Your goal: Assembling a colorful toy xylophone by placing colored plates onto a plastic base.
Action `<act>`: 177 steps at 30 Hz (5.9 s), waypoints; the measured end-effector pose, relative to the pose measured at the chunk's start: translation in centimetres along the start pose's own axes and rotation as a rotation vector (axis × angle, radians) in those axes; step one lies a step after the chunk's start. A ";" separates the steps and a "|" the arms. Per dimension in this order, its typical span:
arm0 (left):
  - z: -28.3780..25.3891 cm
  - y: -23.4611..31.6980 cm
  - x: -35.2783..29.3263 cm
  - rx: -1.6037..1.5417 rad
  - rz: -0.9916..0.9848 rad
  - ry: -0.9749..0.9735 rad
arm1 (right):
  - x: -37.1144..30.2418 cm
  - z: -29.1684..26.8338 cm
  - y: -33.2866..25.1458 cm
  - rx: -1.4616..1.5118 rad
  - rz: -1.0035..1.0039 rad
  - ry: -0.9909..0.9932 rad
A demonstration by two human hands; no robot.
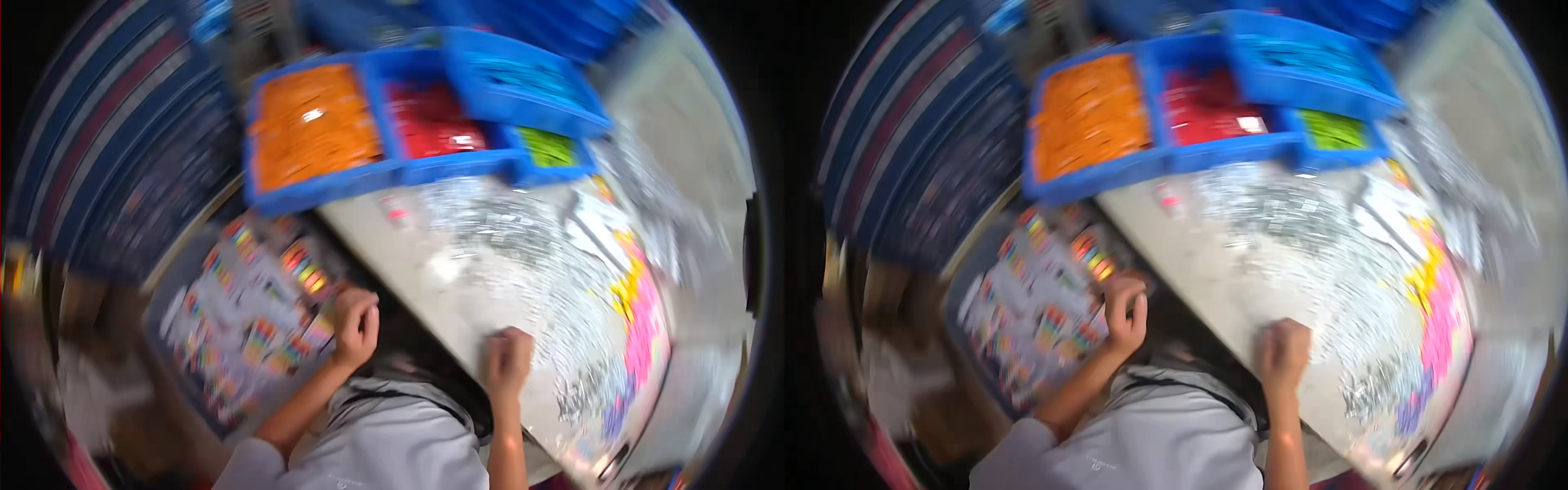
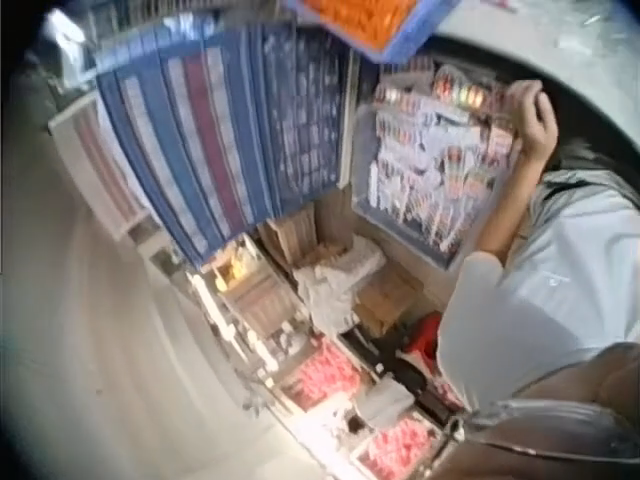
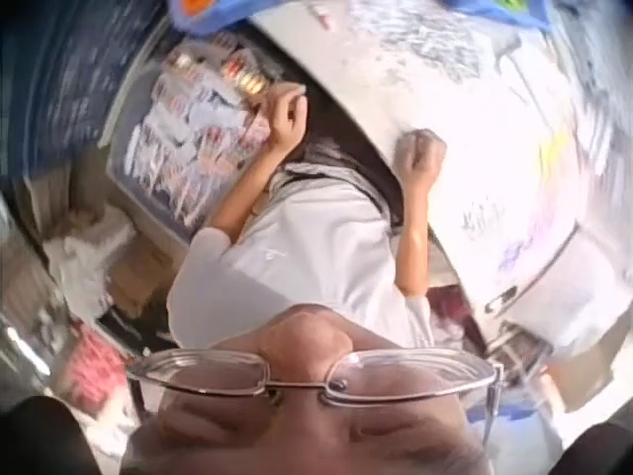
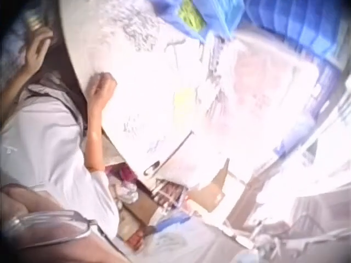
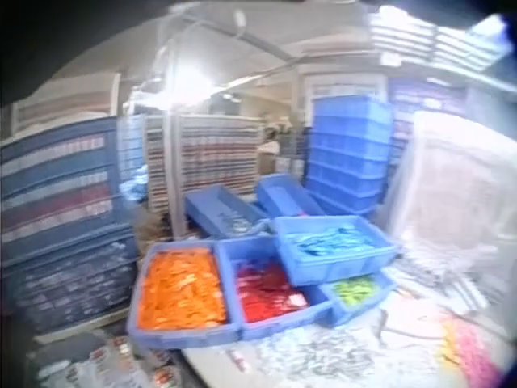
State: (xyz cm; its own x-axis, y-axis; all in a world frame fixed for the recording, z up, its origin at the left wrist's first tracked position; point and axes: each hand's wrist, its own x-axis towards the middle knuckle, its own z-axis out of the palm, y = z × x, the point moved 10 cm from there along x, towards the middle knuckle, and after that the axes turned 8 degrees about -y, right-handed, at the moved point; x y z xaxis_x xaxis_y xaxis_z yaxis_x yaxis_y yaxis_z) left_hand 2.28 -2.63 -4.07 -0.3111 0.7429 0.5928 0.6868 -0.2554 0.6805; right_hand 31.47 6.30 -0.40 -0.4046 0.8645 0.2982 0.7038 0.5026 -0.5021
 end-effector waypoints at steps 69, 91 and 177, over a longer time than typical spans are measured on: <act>21.1 23.3 -3.3 0.025 0.614 -1.196 | -9.5 -14.7 15.2 -0.359 0.691 0.221; 18.4 6.5 12.9 0.274 0.263 -0.712 | -1.8 -11.6 12.4 0.268 0.461 0.426; 23.3 18.3 8.2 -0.362 0.179 -0.841 | -5.0 -15.1 9.6 -0.269 0.570 0.292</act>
State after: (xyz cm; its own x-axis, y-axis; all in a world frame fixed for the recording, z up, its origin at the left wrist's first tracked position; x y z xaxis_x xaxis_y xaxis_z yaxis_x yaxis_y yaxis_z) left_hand 27.55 13.21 3.21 0.4551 0.8415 0.2912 0.3883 -0.4819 0.7855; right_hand 49.06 6.72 5.60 0.2183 0.9369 0.2732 0.8953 -0.0808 -0.4381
